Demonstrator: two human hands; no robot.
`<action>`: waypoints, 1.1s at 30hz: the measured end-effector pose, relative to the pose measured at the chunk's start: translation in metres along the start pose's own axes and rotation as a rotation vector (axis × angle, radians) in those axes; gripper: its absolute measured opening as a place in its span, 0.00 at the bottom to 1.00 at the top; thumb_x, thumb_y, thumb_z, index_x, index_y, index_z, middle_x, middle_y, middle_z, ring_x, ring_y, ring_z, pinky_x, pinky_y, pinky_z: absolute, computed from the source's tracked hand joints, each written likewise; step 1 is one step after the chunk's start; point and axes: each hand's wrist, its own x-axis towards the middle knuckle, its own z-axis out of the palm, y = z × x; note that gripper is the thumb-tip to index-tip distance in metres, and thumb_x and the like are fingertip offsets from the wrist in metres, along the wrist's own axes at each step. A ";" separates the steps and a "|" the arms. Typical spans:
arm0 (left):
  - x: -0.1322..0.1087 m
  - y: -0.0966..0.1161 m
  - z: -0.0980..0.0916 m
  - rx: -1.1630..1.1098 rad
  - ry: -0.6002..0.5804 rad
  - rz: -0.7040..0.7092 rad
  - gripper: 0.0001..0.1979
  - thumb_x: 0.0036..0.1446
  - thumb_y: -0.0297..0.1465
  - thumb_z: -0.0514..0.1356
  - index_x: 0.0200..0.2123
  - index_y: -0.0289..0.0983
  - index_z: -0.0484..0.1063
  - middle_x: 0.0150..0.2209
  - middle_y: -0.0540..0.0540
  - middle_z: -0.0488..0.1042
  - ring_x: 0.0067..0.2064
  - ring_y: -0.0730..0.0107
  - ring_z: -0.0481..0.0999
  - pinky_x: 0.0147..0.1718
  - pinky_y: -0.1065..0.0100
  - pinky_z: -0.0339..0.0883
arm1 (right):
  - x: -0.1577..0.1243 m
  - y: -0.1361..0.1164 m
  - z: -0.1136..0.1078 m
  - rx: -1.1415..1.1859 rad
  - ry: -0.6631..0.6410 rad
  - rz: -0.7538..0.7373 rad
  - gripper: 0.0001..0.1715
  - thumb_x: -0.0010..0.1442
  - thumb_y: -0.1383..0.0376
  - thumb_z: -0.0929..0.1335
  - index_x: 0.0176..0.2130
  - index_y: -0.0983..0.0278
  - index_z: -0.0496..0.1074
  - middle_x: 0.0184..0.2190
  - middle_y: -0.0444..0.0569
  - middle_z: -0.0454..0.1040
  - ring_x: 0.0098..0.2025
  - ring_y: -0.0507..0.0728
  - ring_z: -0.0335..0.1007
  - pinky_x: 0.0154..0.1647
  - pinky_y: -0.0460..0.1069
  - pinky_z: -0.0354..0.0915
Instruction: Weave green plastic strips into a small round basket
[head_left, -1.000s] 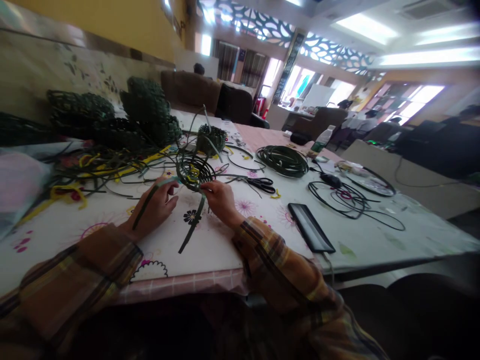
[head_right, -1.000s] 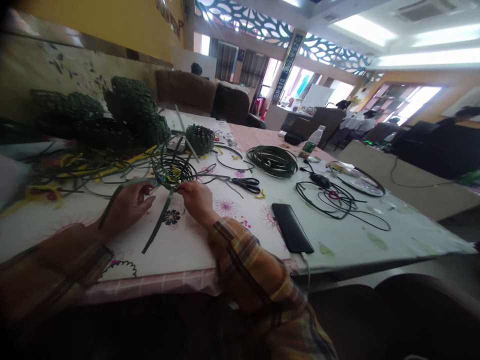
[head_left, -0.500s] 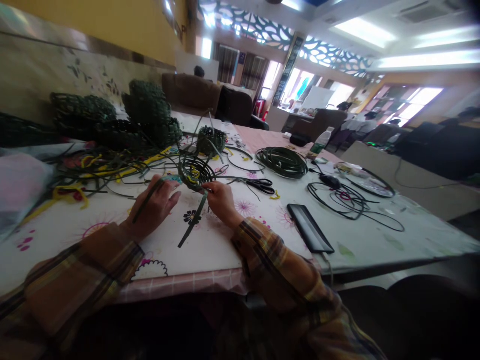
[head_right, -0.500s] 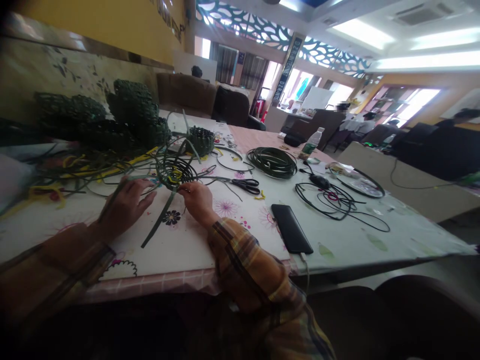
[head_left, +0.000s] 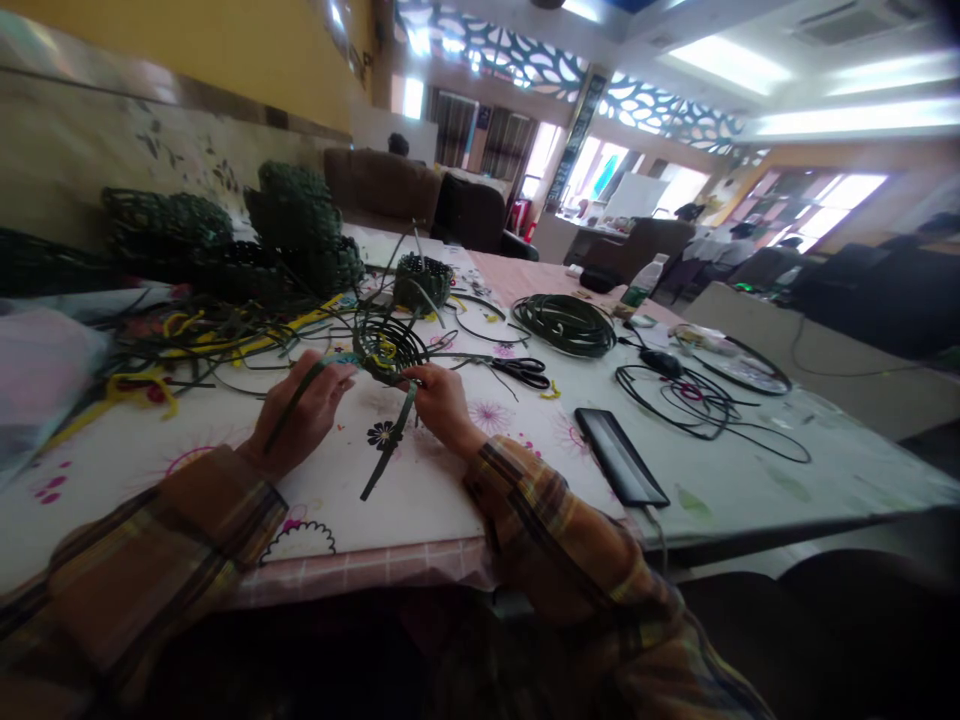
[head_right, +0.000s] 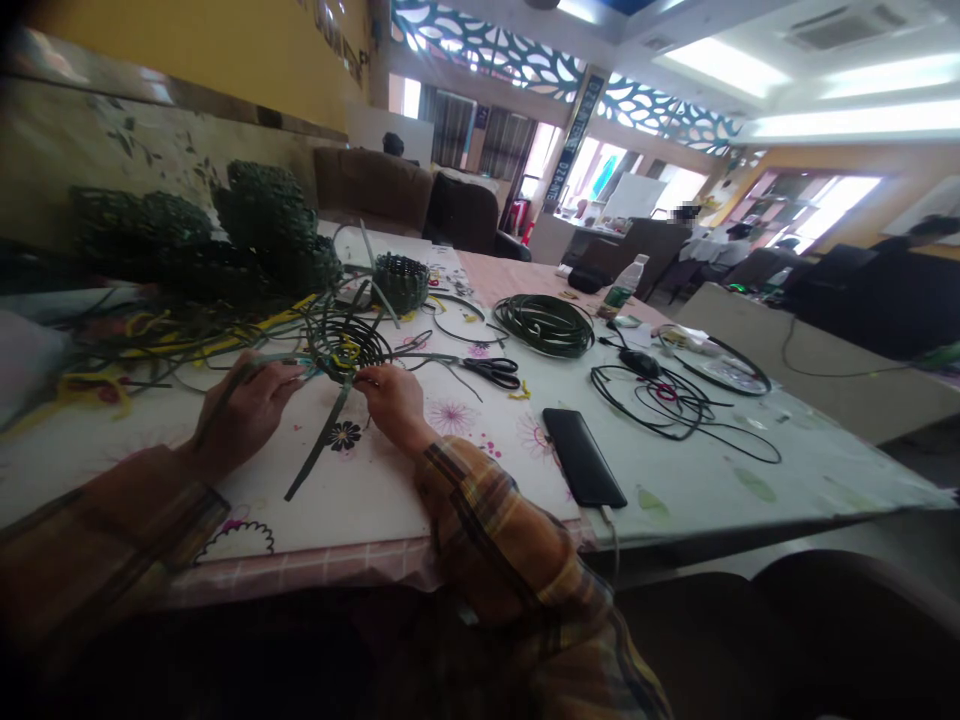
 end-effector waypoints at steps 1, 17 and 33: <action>0.000 0.002 0.000 0.008 0.008 0.001 0.10 0.64 0.35 0.57 0.45 0.43 0.75 0.41 0.43 0.72 0.45 0.57 0.74 0.43 0.64 0.65 | 0.000 -0.001 0.000 -0.008 0.001 -0.003 0.08 0.61 0.65 0.71 0.40 0.57 0.82 0.37 0.46 0.81 0.39 0.54 0.75 0.41 0.46 0.66; 0.002 0.012 0.008 -0.616 0.045 -0.506 0.12 0.55 0.41 0.64 0.37 0.39 0.74 0.32 0.50 0.72 0.33 0.70 0.68 0.33 0.69 0.63 | -0.005 -0.003 0.001 -0.098 0.025 -0.031 0.10 0.64 0.65 0.68 0.41 0.58 0.81 0.37 0.46 0.79 0.40 0.54 0.74 0.41 0.46 0.63; 0.006 0.019 0.003 -0.438 0.200 -0.496 0.10 0.52 0.38 0.66 0.34 0.38 0.78 0.32 0.50 0.76 0.31 0.71 0.69 0.30 0.69 0.61 | -0.004 -0.008 -0.002 -0.071 -0.029 0.008 0.10 0.65 0.64 0.68 0.42 0.58 0.81 0.39 0.45 0.80 0.41 0.53 0.74 0.42 0.45 0.63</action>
